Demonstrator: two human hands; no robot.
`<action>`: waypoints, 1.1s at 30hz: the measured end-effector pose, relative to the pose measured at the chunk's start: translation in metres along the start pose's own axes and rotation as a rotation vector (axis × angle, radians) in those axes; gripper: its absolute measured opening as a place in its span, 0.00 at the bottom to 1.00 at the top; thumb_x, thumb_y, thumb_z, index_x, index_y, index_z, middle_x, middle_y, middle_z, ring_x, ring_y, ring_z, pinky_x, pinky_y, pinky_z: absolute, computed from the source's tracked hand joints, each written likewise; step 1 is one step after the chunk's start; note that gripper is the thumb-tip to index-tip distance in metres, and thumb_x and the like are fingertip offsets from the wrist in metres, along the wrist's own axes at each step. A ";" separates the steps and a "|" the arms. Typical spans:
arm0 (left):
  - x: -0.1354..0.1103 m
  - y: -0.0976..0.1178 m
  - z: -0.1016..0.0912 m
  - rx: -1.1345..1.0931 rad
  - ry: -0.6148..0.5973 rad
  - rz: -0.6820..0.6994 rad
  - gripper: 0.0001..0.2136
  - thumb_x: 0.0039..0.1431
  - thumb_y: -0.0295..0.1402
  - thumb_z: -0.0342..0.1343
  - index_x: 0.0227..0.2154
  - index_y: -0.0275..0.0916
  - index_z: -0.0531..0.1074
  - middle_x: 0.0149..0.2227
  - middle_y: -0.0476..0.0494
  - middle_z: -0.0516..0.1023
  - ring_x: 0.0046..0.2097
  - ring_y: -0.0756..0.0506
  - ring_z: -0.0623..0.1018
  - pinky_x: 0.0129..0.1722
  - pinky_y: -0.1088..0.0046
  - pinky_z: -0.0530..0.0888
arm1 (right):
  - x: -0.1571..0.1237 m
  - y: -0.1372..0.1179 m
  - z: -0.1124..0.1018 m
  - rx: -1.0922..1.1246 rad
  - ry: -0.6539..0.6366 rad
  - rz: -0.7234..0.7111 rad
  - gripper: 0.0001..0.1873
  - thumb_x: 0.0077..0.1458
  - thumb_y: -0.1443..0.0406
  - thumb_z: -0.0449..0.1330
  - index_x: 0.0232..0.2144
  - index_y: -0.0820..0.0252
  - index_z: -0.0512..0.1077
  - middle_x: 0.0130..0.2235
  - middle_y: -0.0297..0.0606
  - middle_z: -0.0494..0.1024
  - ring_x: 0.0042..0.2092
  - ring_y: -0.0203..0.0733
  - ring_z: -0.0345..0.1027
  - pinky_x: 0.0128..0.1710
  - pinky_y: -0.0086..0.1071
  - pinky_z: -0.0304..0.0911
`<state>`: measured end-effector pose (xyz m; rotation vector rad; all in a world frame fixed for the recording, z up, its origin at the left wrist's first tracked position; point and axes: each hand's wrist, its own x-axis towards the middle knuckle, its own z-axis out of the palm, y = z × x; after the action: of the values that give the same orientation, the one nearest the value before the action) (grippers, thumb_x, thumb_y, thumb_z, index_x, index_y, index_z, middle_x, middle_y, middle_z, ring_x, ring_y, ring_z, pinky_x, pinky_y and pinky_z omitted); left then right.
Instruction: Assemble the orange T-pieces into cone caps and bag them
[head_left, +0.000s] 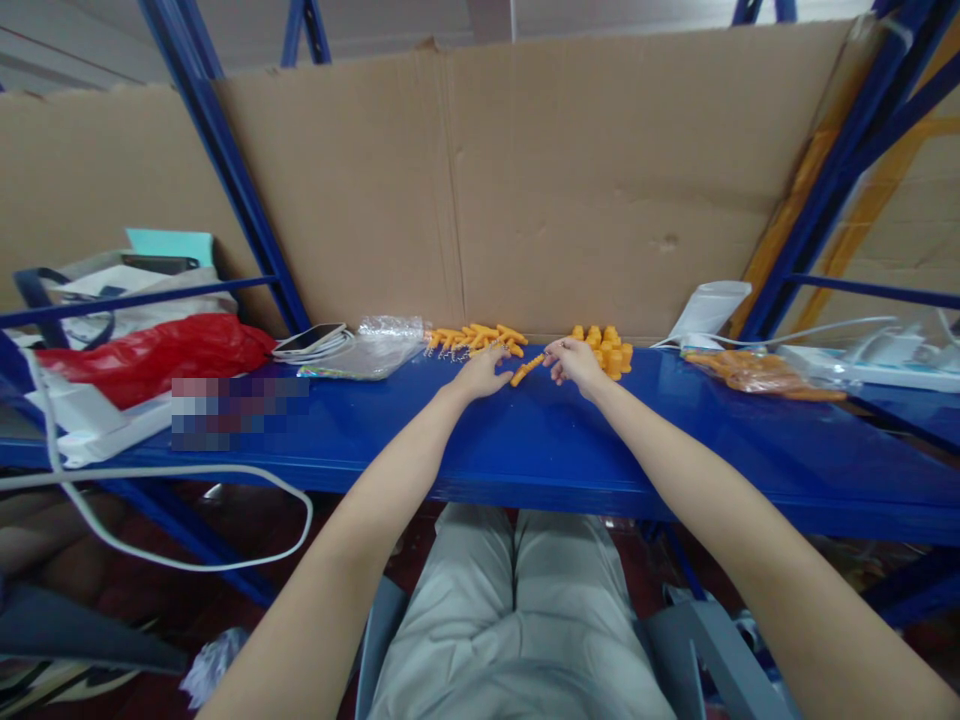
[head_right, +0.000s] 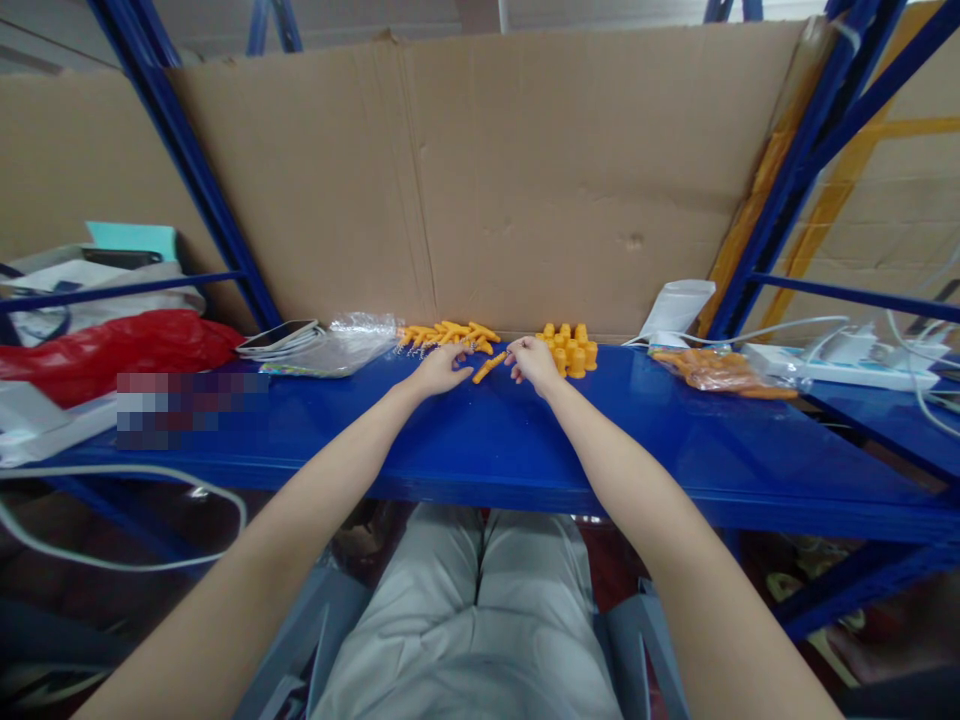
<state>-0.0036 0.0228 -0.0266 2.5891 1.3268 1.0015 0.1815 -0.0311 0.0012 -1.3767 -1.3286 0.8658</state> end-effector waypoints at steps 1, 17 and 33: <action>0.000 -0.001 0.001 -0.007 -0.027 -0.002 0.17 0.53 0.28 0.60 0.47 0.37 0.77 0.40 0.42 0.81 0.39 0.45 0.78 0.42 0.69 0.75 | 0.000 -0.001 0.000 0.026 -0.014 -0.002 0.08 0.63 0.72 0.51 0.31 0.61 0.65 0.28 0.35 0.72 0.20 0.28 0.60 0.19 0.25 0.57; -0.004 0.014 -0.009 -0.208 -0.041 -0.322 0.13 0.55 0.26 0.58 0.44 0.37 0.74 0.25 0.52 0.75 0.22 0.51 0.72 0.27 0.77 0.70 | 0.029 0.021 -0.016 -0.221 0.027 -0.531 0.14 0.55 0.62 0.62 0.45 0.55 0.75 0.50 0.44 0.77 0.51 0.47 0.71 0.52 0.44 0.68; -0.006 0.020 -0.015 -0.265 0.005 -0.455 0.11 0.58 0.28 0.57 0.44 0.37 0.73 0.24 0.52 0.75 0.20 0.53 0.72 0.24 0.79 0.70 | 0.040 0.020 -0.066 -0.600 0.542 -0.490 0.17 0.47 0.71 0.52 0.40 0.60 0.73 0.29 0.35 0.71 0.34 0.42 0.65 0.40 0.35 0.59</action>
<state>-0.0005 0.0024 -0.0114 1.9701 1.5620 1.0140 0.2551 -0.0017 0.0043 -1.4809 -1.4382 -0.2558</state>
